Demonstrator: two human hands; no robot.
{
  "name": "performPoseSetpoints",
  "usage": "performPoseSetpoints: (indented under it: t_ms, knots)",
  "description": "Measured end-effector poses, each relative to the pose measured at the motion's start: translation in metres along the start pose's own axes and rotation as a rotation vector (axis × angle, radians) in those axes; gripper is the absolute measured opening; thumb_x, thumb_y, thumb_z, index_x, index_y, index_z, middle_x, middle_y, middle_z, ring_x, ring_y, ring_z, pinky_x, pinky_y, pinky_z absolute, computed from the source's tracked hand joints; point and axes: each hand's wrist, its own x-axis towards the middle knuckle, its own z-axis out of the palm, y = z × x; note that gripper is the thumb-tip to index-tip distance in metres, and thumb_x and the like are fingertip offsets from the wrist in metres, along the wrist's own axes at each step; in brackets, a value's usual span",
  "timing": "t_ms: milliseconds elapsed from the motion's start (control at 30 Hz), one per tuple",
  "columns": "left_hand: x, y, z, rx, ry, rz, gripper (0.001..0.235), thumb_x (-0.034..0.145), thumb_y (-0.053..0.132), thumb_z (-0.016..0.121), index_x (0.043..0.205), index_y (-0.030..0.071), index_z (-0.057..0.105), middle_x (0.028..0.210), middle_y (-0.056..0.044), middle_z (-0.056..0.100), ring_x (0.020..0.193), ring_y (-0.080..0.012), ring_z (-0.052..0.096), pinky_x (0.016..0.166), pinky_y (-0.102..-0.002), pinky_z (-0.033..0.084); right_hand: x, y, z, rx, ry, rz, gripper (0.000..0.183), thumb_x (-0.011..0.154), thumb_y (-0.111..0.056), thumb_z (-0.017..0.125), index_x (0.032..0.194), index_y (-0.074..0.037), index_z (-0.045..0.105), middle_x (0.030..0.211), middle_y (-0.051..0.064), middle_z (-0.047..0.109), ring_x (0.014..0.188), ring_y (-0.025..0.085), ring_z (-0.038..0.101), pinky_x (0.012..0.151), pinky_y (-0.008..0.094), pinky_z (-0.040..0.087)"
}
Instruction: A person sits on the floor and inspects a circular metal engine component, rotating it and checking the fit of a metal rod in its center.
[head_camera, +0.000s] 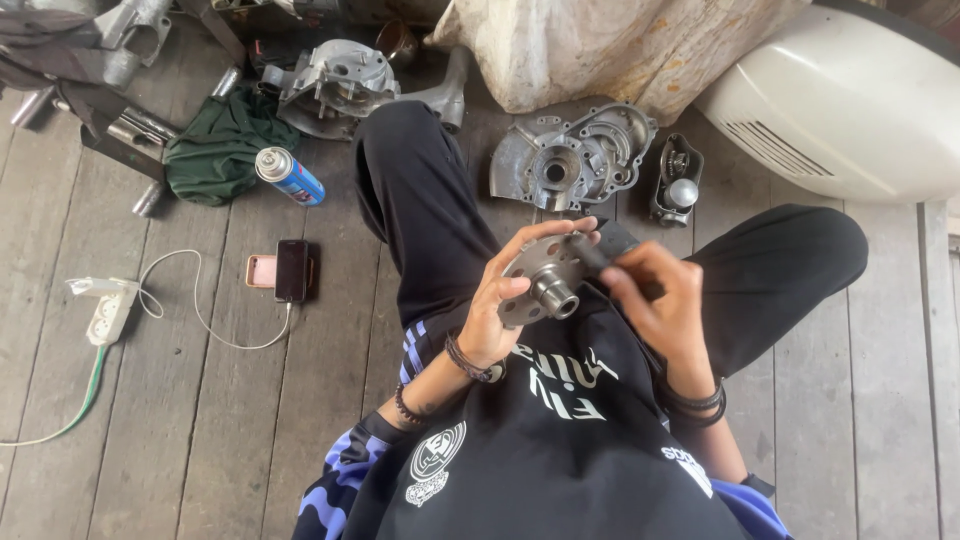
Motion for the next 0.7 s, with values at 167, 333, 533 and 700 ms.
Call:
performPoseSetpoints:
  t_ms: [167, 333, 533, 700]
  knots:
    - [0.001, -0.001, 0.0, -0.01, 0.002, -0.016, 0.068, 0.081, 0.028, 0.051, 0.139, -0.007, 0.052, 0.136, -0.029, 0.057, 0.124, -0.0329, 0.059, 0.105, -0.045, 0.048, -0.001, -0.005, -0.001, 0.002, -0.077, -0.015, 0.006, 0.087, -0.009, 0.077, 0.085, -0.006, 0.072, 0.051, 0.006, 0.063, 0.045, 0.013, 0.061, 0.042, 0.026, 0.041]
    - [0.001, 0.0, 0.001, 0.007, -0.018, -0.006, 0.066, 0.082, 0.029, 0.051, 0.138, -0.006, 0.053, 0.137, -0.03, 0.057, 0.125, -0.0328, 0.059, 0.104, -0.045, 0.049, 0.001, -0.005, -0.003, 0.007, 0.008, -0.019, 0.01, 0.09, -0.009, 0.077, 0.088, -0.002, 0.071, 0.056, 0.007, 0.067, 0.048, 0.013, 0.064, 0.044, 0.025, 0.044]
    - [-0.002, 0.004, 0.003, 0.036, -0.014, -0.038, 0.068, 0.079, 0.03, 0.051, 0.137, -0.007, 0.053, 0.134, -0.03, 0.058, 0.118, -0.0287, 0.062, 0.101, -0.043, 0.051, -0.002, -0.005, -0.003, 0.002, -0.021, -0.016, 0.011, 0.087, -0.011, 0.079, 0.088, -0.003, 0.072, 0.058, 0.009, 0.068, 0.052, 0.017, 0.068, 0.044, 0.028, 0.047]
    - [0.0, 0.008, 0.004, 0.028, -0.021, -0.076, 0.069, 0.079, 0.031, 0.052, 0.136, -0.006, 0.054, 0.131, -0.028, 0.06, 0.116, -0.0275, 0.063, 0.1, -0.042, 0.051, -0.005, -0.008, 0.0, 0.058, -0.123, -0.035, 0.009, 0.085, -0.009, 0.077, 0.084, -0.003, 0.069, 0.051, 0.008, 0.065, 0.041, 0.016, 0.064, 0.041, 0.025, 0.045]
